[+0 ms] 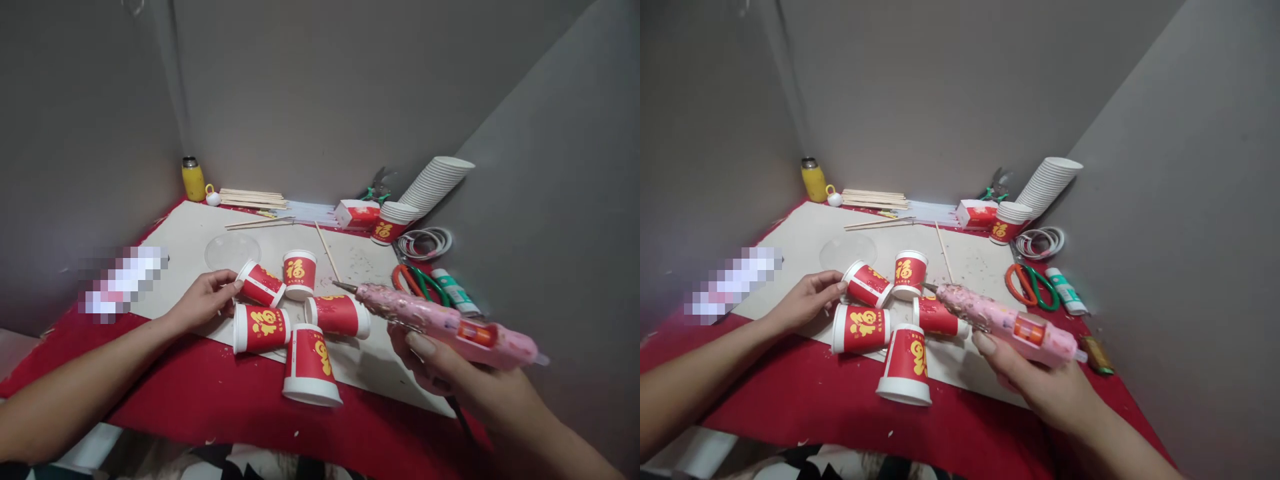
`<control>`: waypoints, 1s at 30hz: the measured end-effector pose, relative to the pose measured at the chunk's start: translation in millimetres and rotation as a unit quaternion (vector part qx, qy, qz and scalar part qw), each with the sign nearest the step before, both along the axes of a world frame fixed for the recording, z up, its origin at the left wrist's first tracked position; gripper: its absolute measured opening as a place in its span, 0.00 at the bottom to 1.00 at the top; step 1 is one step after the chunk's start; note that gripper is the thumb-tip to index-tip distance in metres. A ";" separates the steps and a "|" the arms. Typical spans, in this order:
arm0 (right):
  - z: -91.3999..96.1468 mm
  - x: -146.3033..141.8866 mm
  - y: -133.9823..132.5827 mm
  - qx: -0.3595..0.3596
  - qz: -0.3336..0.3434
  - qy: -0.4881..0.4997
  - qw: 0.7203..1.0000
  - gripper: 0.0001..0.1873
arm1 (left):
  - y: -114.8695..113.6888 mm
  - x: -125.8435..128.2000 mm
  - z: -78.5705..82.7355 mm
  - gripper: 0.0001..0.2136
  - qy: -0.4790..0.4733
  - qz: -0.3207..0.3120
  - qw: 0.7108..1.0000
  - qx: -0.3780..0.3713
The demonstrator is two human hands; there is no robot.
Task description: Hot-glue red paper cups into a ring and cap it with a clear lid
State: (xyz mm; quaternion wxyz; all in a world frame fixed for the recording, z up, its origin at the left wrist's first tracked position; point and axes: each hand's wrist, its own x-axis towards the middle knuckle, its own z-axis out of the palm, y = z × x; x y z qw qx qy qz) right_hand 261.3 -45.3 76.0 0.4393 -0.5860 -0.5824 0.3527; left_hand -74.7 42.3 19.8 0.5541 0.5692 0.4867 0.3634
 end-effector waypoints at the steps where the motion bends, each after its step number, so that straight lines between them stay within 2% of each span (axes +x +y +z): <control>1: -3.8 0.7 -3.4 -0.021 -0.020 0.051 0.998 0.20 | 0.3 -1.6 2.6 0.16 0.006 0.012 1.000 0.010; 3: -9.6 1.7 -5.6 -0.032 -0.032 0.153 0.987 0.23 | 1.3 -4.7 8.5 0.17 0.016 0.044 0.998 0.039; 5: -13.7 4.9 -2.7 -0.008 -0.019 0.218 0.976 0.23 | 3.1 -7.6 14.6 0.18 0.029 0.094 0.991 0.086; 9: -20.4 19.0 9.9 0.039 0.004 0.201 0.979 0.24 | 11.1 -13.7 20.8 0.15 0.063 0.189 0.965 0.172; 11: -22.5 25.2 15.7 0.056 -0.018 0.175 0.983 0.25 | 16.8 -17.3 18.8 0.14 0.078 0.210 0.956 0.188; 16: -21.7 28.5 26.1 0.088 -0.089 0.127 0.984 0.27 | 28.7 -24.3 5.5 0.12 0.119 0.234 0.943 0.202; 19: -21.1 28.7 32.5 0.106 -0.109 0.125 0.980 0.25 | 31.6 -25.2 -0.3 0.12 0.137 0.236 0.941 0.200; 23: -21.3 33.4 41.4 0.128 -0.146 0.085 0.977 0.20 | 31.2 -23.9 -0.2 0.12 0.148 0.232 0.940 0.202; 30: -23.2 38.8 49.4 0.136 -0.134 0.064 0.979 0.19 | 32.2 -22.5 0.1 0.12 0.151 0.226 0.943 0.194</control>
